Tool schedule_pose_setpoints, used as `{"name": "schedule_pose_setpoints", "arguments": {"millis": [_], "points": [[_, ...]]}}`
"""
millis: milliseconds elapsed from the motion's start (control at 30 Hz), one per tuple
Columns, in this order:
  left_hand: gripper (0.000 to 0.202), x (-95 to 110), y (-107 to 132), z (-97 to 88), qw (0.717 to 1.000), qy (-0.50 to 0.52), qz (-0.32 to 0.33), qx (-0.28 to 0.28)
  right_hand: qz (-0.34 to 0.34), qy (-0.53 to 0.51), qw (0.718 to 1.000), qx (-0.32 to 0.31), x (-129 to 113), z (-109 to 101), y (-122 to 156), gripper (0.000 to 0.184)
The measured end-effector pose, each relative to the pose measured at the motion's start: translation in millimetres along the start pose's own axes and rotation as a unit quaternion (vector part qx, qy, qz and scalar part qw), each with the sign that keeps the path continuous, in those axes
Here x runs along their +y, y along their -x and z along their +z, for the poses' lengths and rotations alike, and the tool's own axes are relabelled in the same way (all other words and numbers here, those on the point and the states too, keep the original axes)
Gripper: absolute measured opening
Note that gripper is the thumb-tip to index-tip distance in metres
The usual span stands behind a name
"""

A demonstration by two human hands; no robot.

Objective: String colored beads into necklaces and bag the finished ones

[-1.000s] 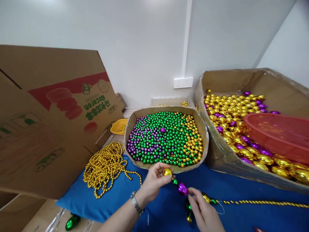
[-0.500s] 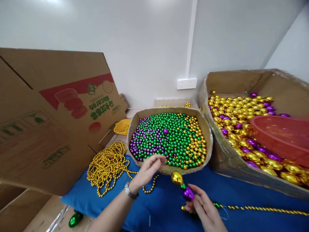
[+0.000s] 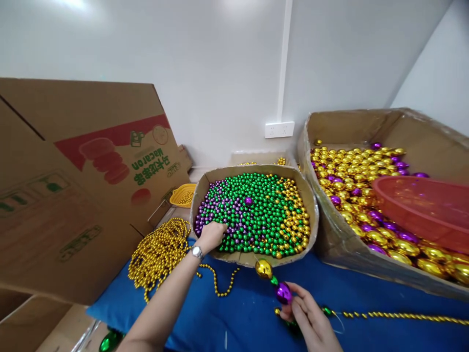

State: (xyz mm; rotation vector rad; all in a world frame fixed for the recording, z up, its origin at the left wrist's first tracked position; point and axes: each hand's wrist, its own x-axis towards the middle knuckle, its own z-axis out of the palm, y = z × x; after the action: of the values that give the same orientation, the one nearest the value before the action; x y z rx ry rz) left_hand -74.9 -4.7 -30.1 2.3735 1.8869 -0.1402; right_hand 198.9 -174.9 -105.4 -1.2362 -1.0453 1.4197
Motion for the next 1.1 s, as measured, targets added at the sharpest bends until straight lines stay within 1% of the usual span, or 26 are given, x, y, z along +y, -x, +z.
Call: {"name": "schedule_pose_setpoints", "arguments": {"millis": [100,200,300,367,433,533,667,733,800,833,867,900,933,967,1000,1033,1067,1100], "points": [[0.017,2.0,2.1,-0.9,1.0,0.011,-0.008,0.013,0.002,0.001,1.0,-0.031,-1.0,0.4,-1.6,0.057],[0.025,5.4,5.4,1.4,0.999,0.033,-0.009,0.03,0.002,0.006,1.0,-0.017,-3.9,3.2,-0.6,0.057],[0.022,5.9,7.5,3.9,0.998,0.056,-0.005,0.031,-0.005,0.01,1.0,0.011,-5.6,5.1,1.2,0.055],[0.017,4.6,7.7,4.9,0.997,0.072,-0.007,0.027,-0.003,0.014,1.0,-0.003,-4.2,3.8,0.9,0.055],[0.016,3.4,7.0,5.9,0.995,0.091,-0.01,0.026,0.001,0.018,1.0,-0.022,-1.2,1.5,-0.4,0.056],[0.018,3.9,5.0,7.2,0.991,0.124,-0.019,0.036,-0.008,0.02,0.999,-0.027,2.8,-0.5,-1.8,0.054],[0.018,8.6,4.8,5.5,0.979,0.19,-0.026,0.064,-0.02,0.032,0.999,-0.024,1.5,0.6,-1.1,0.052],[0.016,12.9,8.8,2.8,0.968,0.238,-0.022,0.078,-0.018,0.043,0.999,-0.022,-0.6,0.9,-0.3,0.055],[0.02,19.7,16.9,0.5,0.954,0.288,-0.009,0.083,-0.015,0.054,0.998,-0.019,-2.0,1.0,0.1,0.058],[0.023,24.3,22.2,-0.1,0.934,0.347,-0.003,0.081,-0.017,0.059,0.998,-0.016,-2.3,1.0,0.2,0.058],[0.027,29.4,28.0,-0.1,0.898,0.433,0.0,0.075,-0.019,0.066,0.998,-0.011,-2.1,1.0,0.3,0.057],[0.029,35.1,34.1,0.2,0.841,0.537,0.0,0.063,-0.023,0.074,0.997,-0.005,-1.7,1.1,0.2,0.056],[0.029,40.8,40.0,0.8,0.765,0.642,-0.005,0.046,-0.027,0.083,0.996,-0.001,-1.0,1.3,0.1,0.055],[0.029,46.3,45.4,1.5,0.681,0.731,-0.013,0.028,-0.029,0.094,0.995,0.003,-0.2,1.4,-0.1,0.055],[0.029,51.4,50.1,2.2,0.61,0.792,-0.022,0.01,-0.03,0.105,0.994,0.005,0.7,1.4,-0.3,0.055],[0.028,55.7,54.0,2.9,0.567,0.823,-0.03,-0.004,-0.031,0.116,0.993,0.006,1.5,1.4,-0.5,0.055],[0.027,59.1,57.0,3.6,0.541,0.84,-0.036,-0.014,-0.033,0.126,0.992,0.006,2.3,1.2,-0.8,0.055],[0.026,61.6,59.1,4.3,0.527,0.848,-0.04,-0.02,-0.036,0.133,0.99,0.007,2.9,1.0,-1.0,0.055]]}}
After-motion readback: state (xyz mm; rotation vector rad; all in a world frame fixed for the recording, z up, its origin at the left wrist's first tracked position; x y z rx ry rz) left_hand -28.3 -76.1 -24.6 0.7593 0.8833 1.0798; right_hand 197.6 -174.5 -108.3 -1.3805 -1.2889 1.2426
